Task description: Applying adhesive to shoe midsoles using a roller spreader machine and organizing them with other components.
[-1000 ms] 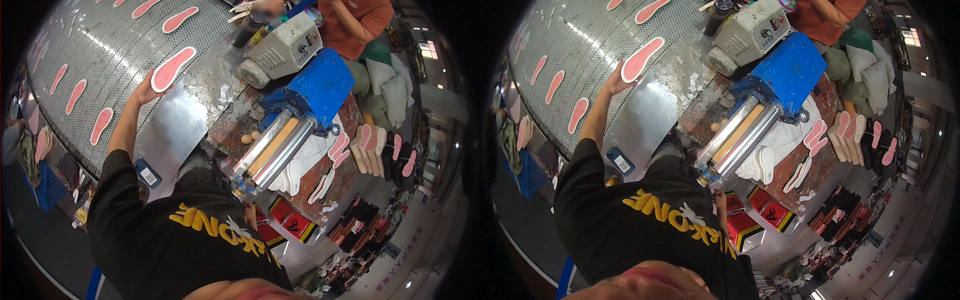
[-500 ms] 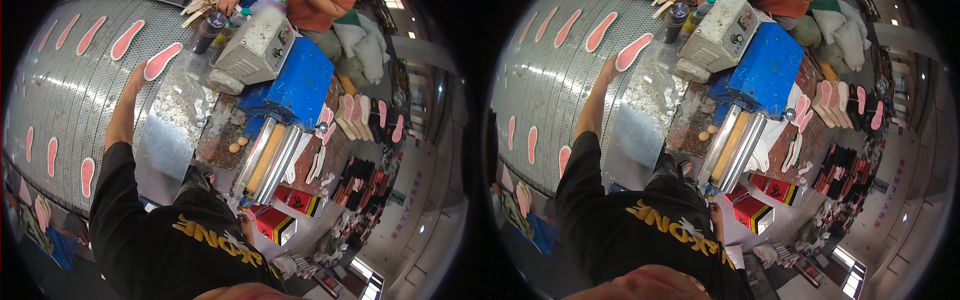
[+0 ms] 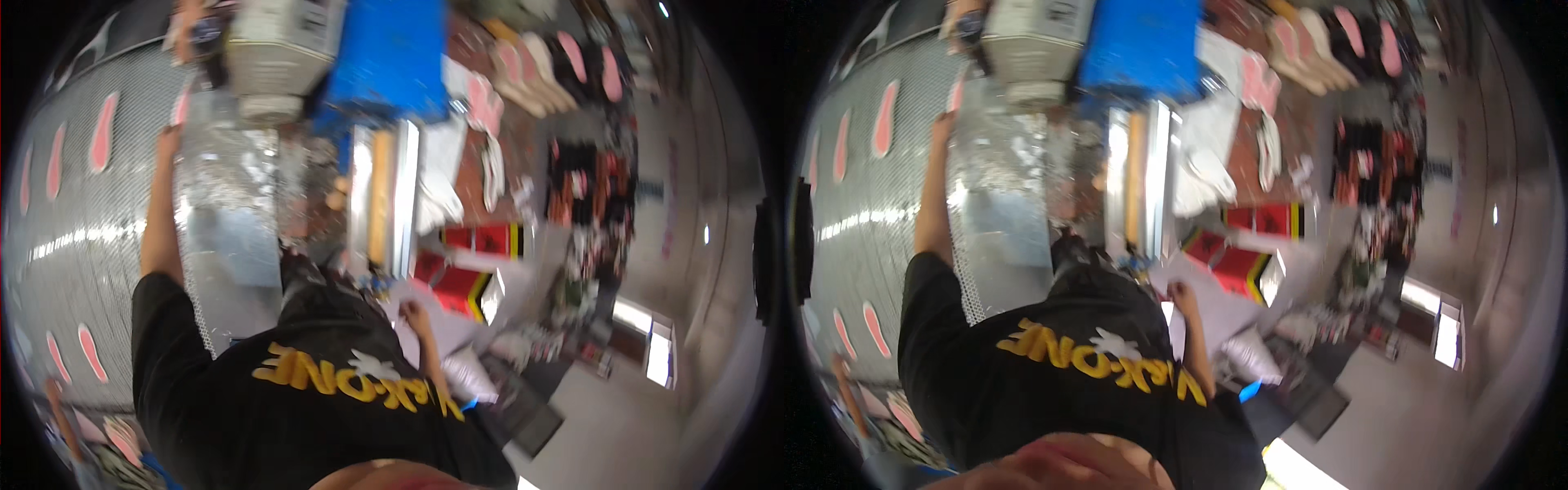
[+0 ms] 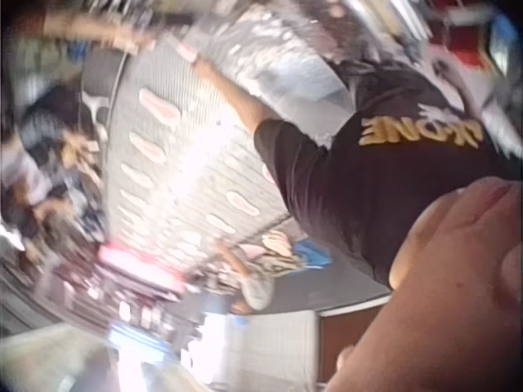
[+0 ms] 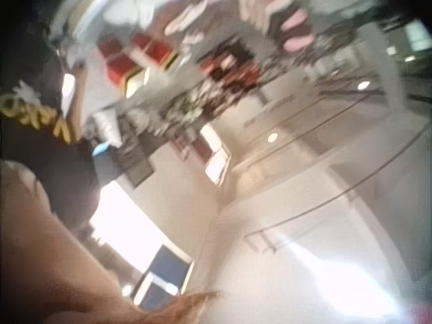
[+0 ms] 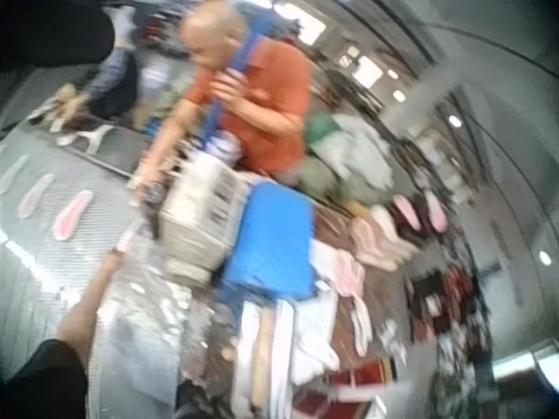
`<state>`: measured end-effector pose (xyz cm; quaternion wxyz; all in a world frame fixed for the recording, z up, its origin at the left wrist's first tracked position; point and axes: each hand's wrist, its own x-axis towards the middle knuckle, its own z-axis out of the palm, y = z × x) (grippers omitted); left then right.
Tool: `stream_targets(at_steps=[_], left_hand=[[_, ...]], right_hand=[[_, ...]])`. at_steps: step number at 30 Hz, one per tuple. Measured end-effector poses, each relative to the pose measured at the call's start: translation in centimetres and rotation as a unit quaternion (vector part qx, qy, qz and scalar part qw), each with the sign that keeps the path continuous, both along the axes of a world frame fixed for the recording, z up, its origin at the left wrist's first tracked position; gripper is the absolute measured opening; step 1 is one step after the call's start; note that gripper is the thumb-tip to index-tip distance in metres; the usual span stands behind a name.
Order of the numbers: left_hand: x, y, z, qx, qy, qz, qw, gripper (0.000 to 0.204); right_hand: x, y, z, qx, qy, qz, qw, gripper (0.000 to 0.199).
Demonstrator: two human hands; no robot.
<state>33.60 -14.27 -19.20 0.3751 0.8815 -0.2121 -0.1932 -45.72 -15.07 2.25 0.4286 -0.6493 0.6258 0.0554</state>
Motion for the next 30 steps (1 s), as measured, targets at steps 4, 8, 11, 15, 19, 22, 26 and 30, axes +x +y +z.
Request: stream_targets(at_steps=[4,8,11,15,19,22,26,30], left_hand=[[-3.5,6.4,5.8,-0.070,0.023,0.056,0.996,0.036],[-12.8,10.3,11.4,-0.090,0.190,0.099,0.973,0.030],[-21.4,13.0,13.9,-0.067,0.233,0.077,0.967,0.024],[-34.3,15.6,16.3,-0.047,0.279,0.055,0.958,0.020],[-43.3,17.2,18.5,-0.011,0.316,0.108,0.943,0.016],[-46.1,18.3,18.7,0.016,0.310,0.099,0.945,0.017],[-47.0,15.8,22.0,0.071,0.307,0.089,0.945,0.021],[-46.5,14.0,27.2,0.053,0.212,0.018,0.976,0.032]], right_hand=[[1.6,-9.2,0.9,-0.179,-0.068,0.058,0.980,0.014],[4.6,-18.4,0.9,-0.236,-0.057,0.048,0.969,0.024],[5.1,-24.8,-0.6,-0.400,-0.009,0.091,0.912,0.036],[4.3,-30.4,-2.1,-0.461,0.033,0.128,0.878,0.048],[3.9,-32.9,-3.4,-0.265,0.019,0.180,0.947,0.056],[2.7,-33.7,-4.6,-0.287,-0.031,0.176,0.941,0.059],[0.7,-34.1,-4.7,-0.422,-0.115,0.147,0.887,0.059],[2.1,-33.2,1.3,-0.364,-0.256,0.155,0.882,0.057]])
